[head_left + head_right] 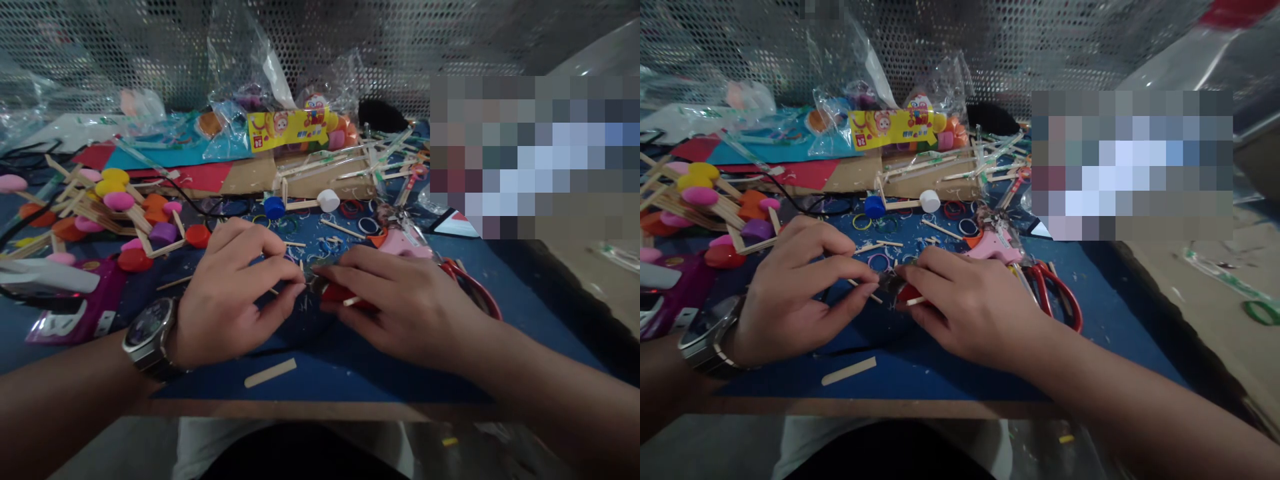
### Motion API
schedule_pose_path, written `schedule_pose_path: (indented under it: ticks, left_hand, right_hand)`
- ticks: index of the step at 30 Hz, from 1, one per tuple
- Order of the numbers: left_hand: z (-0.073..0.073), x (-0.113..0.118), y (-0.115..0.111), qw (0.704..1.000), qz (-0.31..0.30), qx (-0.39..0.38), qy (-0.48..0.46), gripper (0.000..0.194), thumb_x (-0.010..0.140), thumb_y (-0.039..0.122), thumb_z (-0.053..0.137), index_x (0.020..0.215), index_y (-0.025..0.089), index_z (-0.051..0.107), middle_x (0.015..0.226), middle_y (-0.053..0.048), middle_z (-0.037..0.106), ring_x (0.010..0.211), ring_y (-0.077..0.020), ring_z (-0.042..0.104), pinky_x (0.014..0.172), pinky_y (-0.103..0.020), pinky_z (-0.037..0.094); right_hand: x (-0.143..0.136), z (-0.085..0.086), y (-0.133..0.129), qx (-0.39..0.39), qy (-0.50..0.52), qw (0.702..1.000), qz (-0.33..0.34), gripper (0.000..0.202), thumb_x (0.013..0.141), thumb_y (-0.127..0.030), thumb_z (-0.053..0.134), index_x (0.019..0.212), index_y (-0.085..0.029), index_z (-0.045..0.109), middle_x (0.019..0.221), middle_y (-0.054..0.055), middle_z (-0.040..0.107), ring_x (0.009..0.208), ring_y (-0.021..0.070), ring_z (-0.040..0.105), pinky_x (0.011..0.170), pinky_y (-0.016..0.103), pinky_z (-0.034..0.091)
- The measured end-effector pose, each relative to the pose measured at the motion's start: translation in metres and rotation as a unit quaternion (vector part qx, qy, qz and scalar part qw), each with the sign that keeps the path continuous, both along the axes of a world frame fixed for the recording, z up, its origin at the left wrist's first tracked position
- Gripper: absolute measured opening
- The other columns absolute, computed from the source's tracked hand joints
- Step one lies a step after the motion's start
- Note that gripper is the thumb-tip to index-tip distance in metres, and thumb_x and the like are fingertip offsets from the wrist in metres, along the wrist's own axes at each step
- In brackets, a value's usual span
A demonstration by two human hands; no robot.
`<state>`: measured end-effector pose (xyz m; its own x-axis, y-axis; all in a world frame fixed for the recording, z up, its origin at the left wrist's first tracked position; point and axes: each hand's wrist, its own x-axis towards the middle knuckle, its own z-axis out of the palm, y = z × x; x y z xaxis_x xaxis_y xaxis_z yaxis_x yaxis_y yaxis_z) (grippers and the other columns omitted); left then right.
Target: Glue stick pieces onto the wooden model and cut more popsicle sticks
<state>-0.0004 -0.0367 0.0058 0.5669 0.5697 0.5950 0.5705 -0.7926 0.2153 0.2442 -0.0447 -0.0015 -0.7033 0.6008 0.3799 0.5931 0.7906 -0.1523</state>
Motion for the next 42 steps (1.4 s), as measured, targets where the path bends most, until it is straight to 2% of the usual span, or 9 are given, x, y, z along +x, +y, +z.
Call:
schedule_pose_path:
  ticks: [8,14,20,27,35,38,42]
  left_hand:
    - [-0.0020,0.0018,-0.0033,0.999,-0.028,-0.026,0.003,0.002,0.092,0.020,0.062,0.091,0.019,0.063,0.089,-0.005,0.064,0.088,-0.0220,0.058,0.080,-0.041,0.044]
    - [-0.0010,0.0015,-0.0042,0.998,-0.044,-0.029,-0.017,0.003,0.091,0.019,0.064,0.090,0.021,0.062,0.089,-0.004,0.064,0.087,-0.0215,0.058,0.082,-0.041,0.043]
    - [-0.0040,0.0023,-0.0015,1.000,-0.012,-0.023,0.008,0.016,0.092,0.036,0.069,0.102,0.023,0.068,0.092,-0.005,0.066,0.091,-0.0243,0.059,0.083,-0.044,0.043]
    - [-0.0052,0.0033,-0.0015,0.999,-0.015,-0.016,0.033,0.006,0.094,0.024,0.067,0.098,0.021,0.070,0.090,-0.004,0.066,0.092,-0.0241,0.058,0.083,-0.043,0.043]
    - [-0.0024,0.0077,-0.0055,0.995,-0.004,-0.069,0.072,0.005,0.097,0.017,0.059,0.095,0.018,0.063,0.093,-0.006,0.065,0.093,-0.0243,0.054,0.083,-0.042,0.041]
    - [-0.0024,0.0087,-0.0065,0.995,0.000,-0.064,0.078,0.008,0.097,0.014,0.057,0.091,0.018,0.062,0.091,-0.005,0.064,0.091,-0.0242,0.053,0.081,-0.042,0.039]
    - [-0.0030,0.0080,-0.0061,0.997,0.003,-0.042,0.057,0.008,0.097,0.016,0.060,0.089,0.019,0.061,0.089,-0.005,0.065,0.090,-0.0237,0.054,0.080,-0.041,0.039]
  right_hand:
    - [-0.0016,-0.0001,-0.0002,-0.003,-0.002,1.000,-0.025,0.026,0.097,-0.023,0.055,0.117,-0.014,0.070,0.102,0.010,0.074,0.079,0.0203,0.071,0.055,0.029,0.049]
    - [-0.0014,-0.0011,-0.0005,-0.006,0.004,0.999,-0.040,0.028,0.096,-0.022,0.056,0.119,-0.014,0.069,0.104,0.010,0.073,0.079,0.0220,0.072,0.052,0.030,0.047]
    - [-0.0037,0.0004,-0.0008,0.002,-0.003,1.000,-0.026,0.024,0.096,-0.022,0.057,0.115,-0.014,0.069,0.098,0.009,0.072,0.079,0.0211,0.071,0.056,0.031,0.048]
    - [-0.0039,0.0003,-0.0026,0.011,-0.016,1.000,0.001,0.027,0.097,-0.019,0.054,0.117,-0.009,0.068,0.100,0.011,0.071,0.083,0.0219,0.071,0.057,0.032,0.049]
    - [-0.0068,0.0005,-0.0040,0.045,-0.041,0.998,0.000,0.027,0.098,-0.018,0.049,0.115,-0.008,0.068,0.097,0.010,0.070,0.080,0.0219,0.070,0.051,0.033,0.044]
    - [-0.0082,0.0015,-0.0048,0.054,-0.042,0.998,0.000,0.027,0.098,-0.017,0.048,0.112,-0.008,0.068,0.096,0.011,0.070,0.079,0.0223,0.070,0.050,0.033,0.043]
    - [-0.0073,0.0012,-0.0052,0.045,-0.026,0.999,-0.001,0.029,0.097,-0.017,0.050,0.119,-0.007,0.067,0.101,0.011,0.070,0.083,0.0228,0.070,0.055,0.033,0.047]
